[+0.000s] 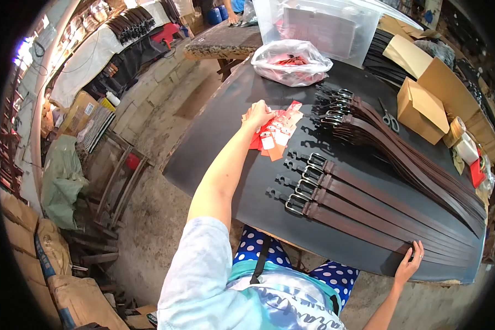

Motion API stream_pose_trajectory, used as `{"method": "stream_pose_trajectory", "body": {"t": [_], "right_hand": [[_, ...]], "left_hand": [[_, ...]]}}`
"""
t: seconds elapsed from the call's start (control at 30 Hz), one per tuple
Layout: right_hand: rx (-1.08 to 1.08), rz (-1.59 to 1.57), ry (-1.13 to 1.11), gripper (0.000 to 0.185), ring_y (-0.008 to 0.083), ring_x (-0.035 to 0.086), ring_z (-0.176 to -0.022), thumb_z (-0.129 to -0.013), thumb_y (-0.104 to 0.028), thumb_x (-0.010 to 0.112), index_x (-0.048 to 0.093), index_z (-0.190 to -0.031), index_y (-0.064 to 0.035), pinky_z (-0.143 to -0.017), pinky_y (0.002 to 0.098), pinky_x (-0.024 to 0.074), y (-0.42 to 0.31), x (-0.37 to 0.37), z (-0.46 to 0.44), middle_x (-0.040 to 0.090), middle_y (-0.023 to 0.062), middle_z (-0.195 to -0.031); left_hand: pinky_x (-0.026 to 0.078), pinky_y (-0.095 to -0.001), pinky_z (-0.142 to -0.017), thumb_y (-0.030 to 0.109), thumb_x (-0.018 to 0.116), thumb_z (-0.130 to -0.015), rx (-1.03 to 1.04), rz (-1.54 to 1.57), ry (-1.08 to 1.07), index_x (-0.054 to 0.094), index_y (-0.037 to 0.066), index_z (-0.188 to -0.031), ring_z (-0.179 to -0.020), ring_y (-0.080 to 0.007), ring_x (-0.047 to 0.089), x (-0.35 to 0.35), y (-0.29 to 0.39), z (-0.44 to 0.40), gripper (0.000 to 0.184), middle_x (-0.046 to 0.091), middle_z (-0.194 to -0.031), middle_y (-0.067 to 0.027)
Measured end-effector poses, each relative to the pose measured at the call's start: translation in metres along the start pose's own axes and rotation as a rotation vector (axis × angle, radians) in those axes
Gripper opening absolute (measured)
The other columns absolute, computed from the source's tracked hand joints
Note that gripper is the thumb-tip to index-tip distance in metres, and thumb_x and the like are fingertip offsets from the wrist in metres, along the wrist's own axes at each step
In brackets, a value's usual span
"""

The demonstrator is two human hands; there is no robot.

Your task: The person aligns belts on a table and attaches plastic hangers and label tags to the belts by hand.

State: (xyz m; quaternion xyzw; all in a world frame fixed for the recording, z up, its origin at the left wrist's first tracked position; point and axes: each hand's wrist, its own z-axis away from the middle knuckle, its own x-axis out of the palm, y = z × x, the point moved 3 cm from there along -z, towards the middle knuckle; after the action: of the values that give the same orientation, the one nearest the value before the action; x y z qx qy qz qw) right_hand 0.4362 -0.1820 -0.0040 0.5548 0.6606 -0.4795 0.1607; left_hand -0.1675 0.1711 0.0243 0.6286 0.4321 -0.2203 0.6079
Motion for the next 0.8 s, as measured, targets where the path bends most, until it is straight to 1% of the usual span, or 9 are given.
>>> {"method": "stream_pose_trajectory", "body": {"t": [0.2,0.4,0.43,0.47,0.53,0.57,0.6,0.7,0.8], "right_hand": [[0.010,-0.003,-0.024,0.025,0.0330,0.052,-0.122,-0.099,-0.010,0.051,0.062,-0.118,0.0017,-0.100,0.0424,0.0416,0.005,0.001,0.001,0.055,0.0166,-0.132],[0.077,-0.053,-0.033,0.024,0.0328,0.052,-0.122,-0.100,-0.011,0.050,0.062,-0.118,0.0003,-0.099,0.0422,0.0420,-0.001,0.000,0.001,0.055,0.0157,-0.132],[0.055,-0.042,-0.033,0.024,0.0328,0.052,-0.122,-0.100,-0.011,0.050,0.062,-0.118,0.0000,-0.100,0.0424,0.0419,-0.001,0.000,0.000,0.055,0.0156,-0.133],[0.032,-0.031,-0.032,0.024,0.0329,0.052,-0.123,-0.100,-0.011,0.050,0.063,-0.118,-0.0004,-0.100,0.0427,0.0419,-0.002,0.000,0.000,0.055,0.0154,-0.133],[0.024,-0.026,-0.030,0.024,0.0321,0.052,-0.123,-0.100,-0.010,0.051,0.063,-0.118,-0.0005,-0.101,0.0415,0.0409,-0.001,0.001,0.000,0.056,0.0148,-0.132],[0.016,-0.022,-0.028,0.023,0.0313,0.052,-0.123,-0.099,-0.010,0.052,0.063,-0.118,-0.0007,-0.102,0.0403,0.0400,-0.001,0.001,0.000,0.056,0.0141,-0.132],[0.017,-0.021,-0.028,0.023,0.0313,0.052,-0.123,-0.099,-0.010,0.052,0.063,-0.118,-0.0007,-0.102,0.0403,0.0400,0.001,0.002,0.001,0.056,0.0141,-0.132],[-0.004,0.024,-0.033,0.023,0.0313,0.052,-0.123,-0.099,-0.009,0.052,0.063,-0.117,-0.0004,-0.102,0.0404,0.0396,0.003,0.002,0.001,0.057,0.0144,-0.132],[0.011,0.032,-0.047,0.023,0.0323,0.051,-0.124,-0.099,-0.010,0.051,0.063,-0.116,0.0009,-0.103,0.0430,0.0399,0.000,0.001,0.001,0.056,0.0150,-0.132]], "left_hand": [[0.053,-0.0411,-0.081,0.025,0.078,-0.070,-0.028,-0.018,-0.197,0.072,0.003,-0.085,-0.091,-0.0328,0.070,0.004,-0.007,-0.012,0.027,0.071,-0.092,-0.0201],[0.054,-0.0399,-0.079,0.022,0.076,-0.071,0.008,0.153,-0.124,0.071,0.003,-0.081,-0.085,-0.0314,0.070,-0.004,-0.015,-0.017,0.022,0.072,-0.085,-0.0187],[0.053,-0.0412,-0.083,0.022,0.076,-0.073,-0.004,0.167,-0.143,0.070,0.003,-0.080,-0.092,-0.0324,0.068,-0.011,-0.010,-0.014,0.022,0.070,-0.094,-0.0195],[0.053,-0.0412,-0.083,0.022,0.076,-0.073,-0.003,0.168,-0.145,0.070,0.003,-0.080,-0.092,-0.0324,0.068,-0.008,-0.015,-0.013,0.022,0.070,-0.094,-0.0195],[0.052,-0.0411,-0.081,0.023,0.076,-0.078,0.263,-0.079,0.169,0.065,0.001,-0.079,-0.092,-0.0275,0.065,-0.012,-0.010,-0.006,0.025,0.066,-0.091,-0.0155],[0.049,-0.0452,-0.087,0.023,0.075,-0.079,0.208,-0.061,0.108,0.068,0.001,-0.085,-0.101,-0.0327,0.060,-0.009,-0.015,-0.003,0.024,0.061,-0.098,-0.0175],[0.049,-0.0452,-0.087,0.023,0.075,-0.079,0.209,-0.060,0.107,0.068,0.001,-0.085,-0.101,-0.0327,0.060,-0.009,-0.015,-0.002,0.024,0.061,-0.098,-0.0175],[0.052,-0.0418,-0.082,0.020,0.076,-0.077,0.192,-0.158,-0.021,0.073,0.003,-0.087,-0.093,-0.0303,0.065,-0.008,-0.017,-0.004,0.020,0.067,-0.093,-0.0165],[0.054,-0.0382,-0.076,0.017,0.077,-0.074,0.109,-0.022,-0.104,0.075,0.003,-0.085,-0.082,-0.0274,0.070,-0.007,-0.023,-0.011,0.018,0.072,-0.085,-0.0162]]}}
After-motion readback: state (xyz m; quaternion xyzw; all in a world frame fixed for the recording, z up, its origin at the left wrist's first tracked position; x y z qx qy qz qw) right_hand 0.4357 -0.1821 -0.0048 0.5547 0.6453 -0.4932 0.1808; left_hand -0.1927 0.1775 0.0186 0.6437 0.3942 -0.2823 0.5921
